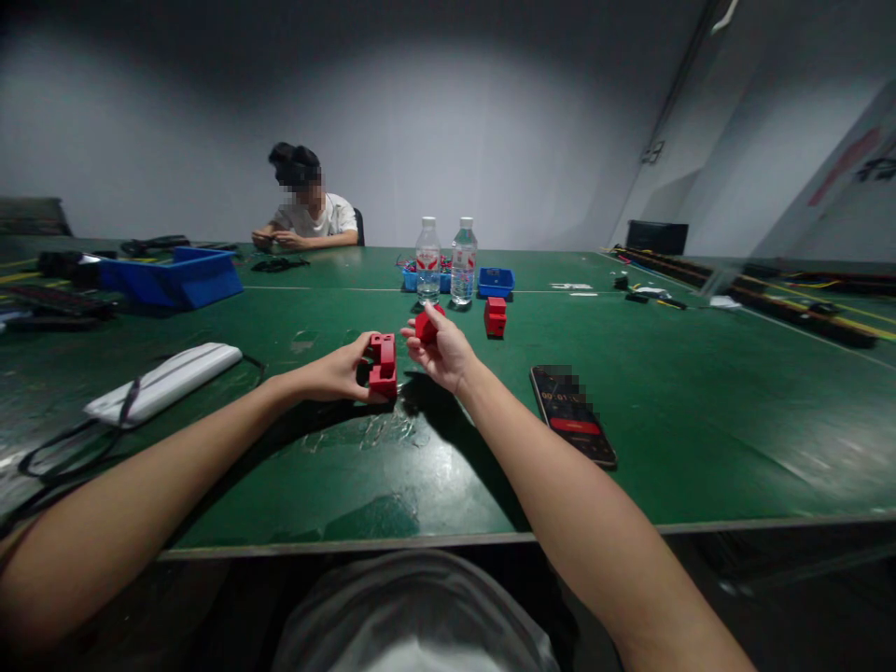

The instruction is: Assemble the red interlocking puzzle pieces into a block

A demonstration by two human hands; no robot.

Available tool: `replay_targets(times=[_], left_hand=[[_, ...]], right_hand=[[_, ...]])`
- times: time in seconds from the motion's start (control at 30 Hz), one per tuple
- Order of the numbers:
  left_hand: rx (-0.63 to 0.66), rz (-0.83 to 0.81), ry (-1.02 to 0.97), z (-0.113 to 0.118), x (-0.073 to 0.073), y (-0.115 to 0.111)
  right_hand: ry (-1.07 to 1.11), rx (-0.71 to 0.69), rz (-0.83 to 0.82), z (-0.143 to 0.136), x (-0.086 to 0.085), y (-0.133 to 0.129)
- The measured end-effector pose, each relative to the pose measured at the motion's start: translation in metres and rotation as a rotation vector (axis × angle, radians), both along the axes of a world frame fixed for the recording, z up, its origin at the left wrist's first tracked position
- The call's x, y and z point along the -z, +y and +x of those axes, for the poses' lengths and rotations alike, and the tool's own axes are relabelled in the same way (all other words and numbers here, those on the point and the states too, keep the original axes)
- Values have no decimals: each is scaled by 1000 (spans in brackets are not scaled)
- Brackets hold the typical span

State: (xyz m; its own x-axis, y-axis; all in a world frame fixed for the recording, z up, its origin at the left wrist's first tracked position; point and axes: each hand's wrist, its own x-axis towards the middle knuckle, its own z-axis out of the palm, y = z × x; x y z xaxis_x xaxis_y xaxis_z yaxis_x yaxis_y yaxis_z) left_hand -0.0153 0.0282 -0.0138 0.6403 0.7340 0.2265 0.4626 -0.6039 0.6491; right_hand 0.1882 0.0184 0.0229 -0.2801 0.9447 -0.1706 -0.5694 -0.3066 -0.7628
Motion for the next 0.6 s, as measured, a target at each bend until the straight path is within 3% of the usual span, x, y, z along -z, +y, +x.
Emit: replay_targets(times=[0.33, 0.47, 0.6], left_hand=[[-4, 1, 14, 1, -2, -2], [-10, 9, 27, 1, -2, -2], [-13, 19, 26, 0, -1, -1]], right_hand=[[-155, 54, 93, 0, 4, -1], [-108, 113, 140, -1, 5, 1], [-30, 169, 67, 3, 4, 5]])
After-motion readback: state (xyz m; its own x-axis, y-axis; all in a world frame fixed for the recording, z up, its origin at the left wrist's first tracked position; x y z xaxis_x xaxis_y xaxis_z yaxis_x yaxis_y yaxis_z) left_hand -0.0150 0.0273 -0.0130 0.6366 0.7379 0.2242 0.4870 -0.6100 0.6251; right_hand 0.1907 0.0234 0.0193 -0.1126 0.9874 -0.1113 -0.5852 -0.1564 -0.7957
